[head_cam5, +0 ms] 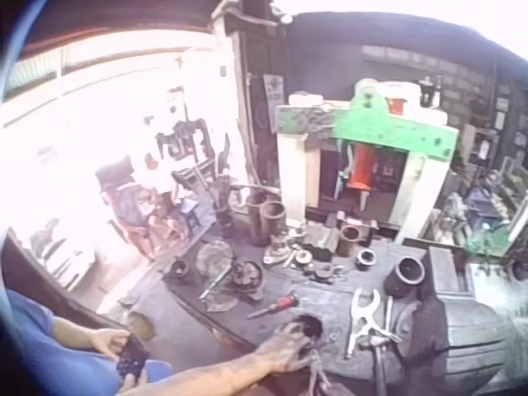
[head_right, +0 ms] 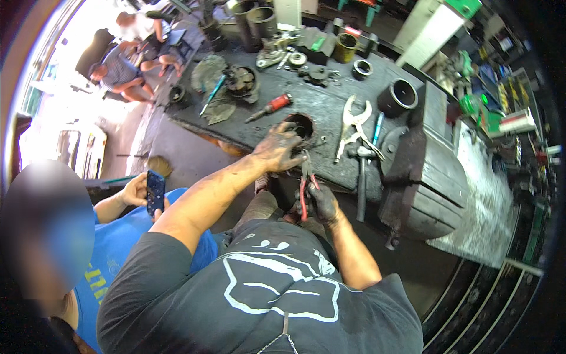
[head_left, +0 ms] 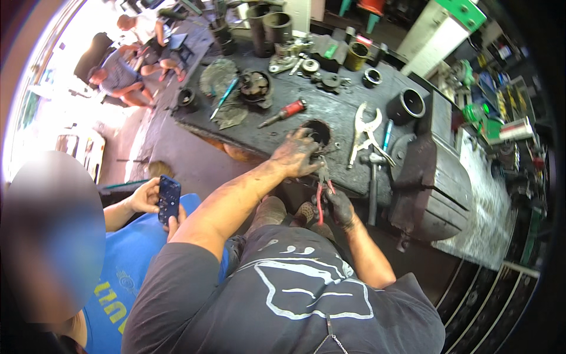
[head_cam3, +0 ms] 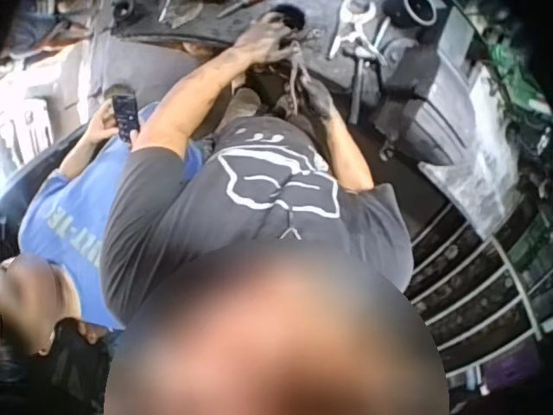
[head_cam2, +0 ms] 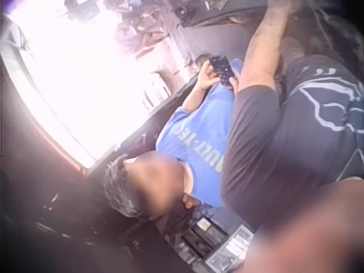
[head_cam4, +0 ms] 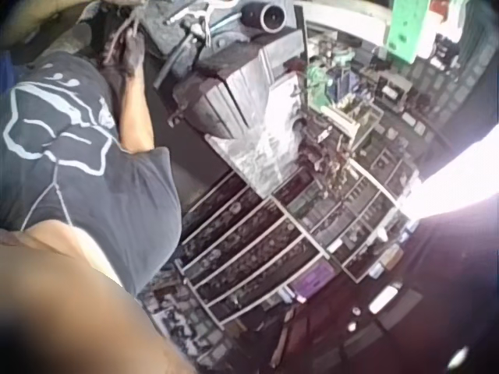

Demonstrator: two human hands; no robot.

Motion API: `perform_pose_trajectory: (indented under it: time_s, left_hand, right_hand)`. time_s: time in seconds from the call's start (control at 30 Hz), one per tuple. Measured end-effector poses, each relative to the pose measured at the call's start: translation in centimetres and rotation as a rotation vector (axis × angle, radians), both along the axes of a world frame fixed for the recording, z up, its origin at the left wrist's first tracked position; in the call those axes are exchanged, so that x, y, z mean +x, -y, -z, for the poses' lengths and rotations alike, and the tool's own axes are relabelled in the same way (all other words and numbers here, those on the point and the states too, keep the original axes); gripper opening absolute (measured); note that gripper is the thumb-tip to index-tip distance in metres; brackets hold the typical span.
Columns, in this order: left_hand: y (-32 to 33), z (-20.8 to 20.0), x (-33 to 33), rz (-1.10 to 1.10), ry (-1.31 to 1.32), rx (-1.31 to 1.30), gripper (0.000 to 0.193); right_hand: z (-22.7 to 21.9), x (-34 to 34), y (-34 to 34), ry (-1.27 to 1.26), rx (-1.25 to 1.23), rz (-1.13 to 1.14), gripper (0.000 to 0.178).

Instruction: The person disassembles a mechanical component on a workbench, removes a cylindrical part, and uses pliers and a hammer to adjust internal pieces. They then retrieve a bolt from a drawer and move to a bench grinder to work on the assembly.

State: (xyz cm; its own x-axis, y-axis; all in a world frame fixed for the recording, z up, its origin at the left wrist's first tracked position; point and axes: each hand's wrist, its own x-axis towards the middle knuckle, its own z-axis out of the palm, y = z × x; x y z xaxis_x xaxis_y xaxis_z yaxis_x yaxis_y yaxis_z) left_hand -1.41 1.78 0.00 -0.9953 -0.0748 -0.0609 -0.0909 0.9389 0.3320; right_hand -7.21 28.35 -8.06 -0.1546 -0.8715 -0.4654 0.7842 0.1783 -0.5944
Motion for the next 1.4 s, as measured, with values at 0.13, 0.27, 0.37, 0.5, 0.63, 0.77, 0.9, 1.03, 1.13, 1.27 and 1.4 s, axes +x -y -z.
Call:
perform_pose_trajectory:
  time_s: [0.13, 0.27, 0.37, 0.5, 0.63, 0.77, 0.9, 1.03, 1.13, 1.27, 1.4]
  left_hand:
    - [-1.0, 0.0, -0.2, 0.025, -0.046, -0.007, 0.063]
    - [-0.9, 0.4, -0.3, 0.013, -0.031, -0.013, 0.058]
    - [-0.9, 1.6, -0.4, -0.013, 0.013, 0.006, 0.055]
    - [-0.9, 2.5, -0.7, -0.016, -0.104, 0.010, 0.058]
    - [-1.0, 1.9, 0.1, -0.013, -0.105, 0.063, 0.046]
    - [-1.1, 1.6, 0.2, -0.011, -0.084, 0.054, 0.049]
    - [-1.0, 1.7, -0.2, -0.029, -0.183, 0.003, 0.047]
    - [-0.9, 0.9, -0.5, -0.025, -0.101, 0.017, 0.051]
    - [-0.9, 0.1, 0.0, 0.031, -0.057, -0.044, 0.057]
    - [-0.9, -0.4, -0.2, 0.029, -0.077, -0.026, 0.058]
    - [-0.7, 0.3, -0.3, 0.026, -0.033, -0.013, 0.055]
  right_hand:
    - [-2.3, -7.9, -2.5, -0.026, 0.026, -0.234, 0.044]
    - [-1.7, -4.2, -1.7, -0.162, 0.126, -0.131, 0.047]
    - [-0.2, 1.5, -0.6, -0.113, 0.075, 0.080, 0.055]
    - [0.7, 2.3, 0.3, -0.060, 0.057, 0.207, 0.044]
    - [-2.8, -6.3, -2.3, -0.107, 0.164, -0.166, 0.043]
    - [-2.8, -4.0, -2.0, -0.136, 0.194, -0.085, 0.054]
    - [0.0, 3.5, 1.0, -0.219, 0.125, 0.207, 0.047]
    - [-0.7, 1.6, 0.4, -0.088, 0.044, 0.090, 0.040]
    - [-3.3, -6.1, -2.2, -0.027, 0.111, -0.225, 0.041]
    - [-3.7, -7.9, -2.2, -0.068, 0.154, -0.279, 0.038]
    - [-1.0, 0.4, -0.7, -0.035, -0.003, 0.038, 0.046]
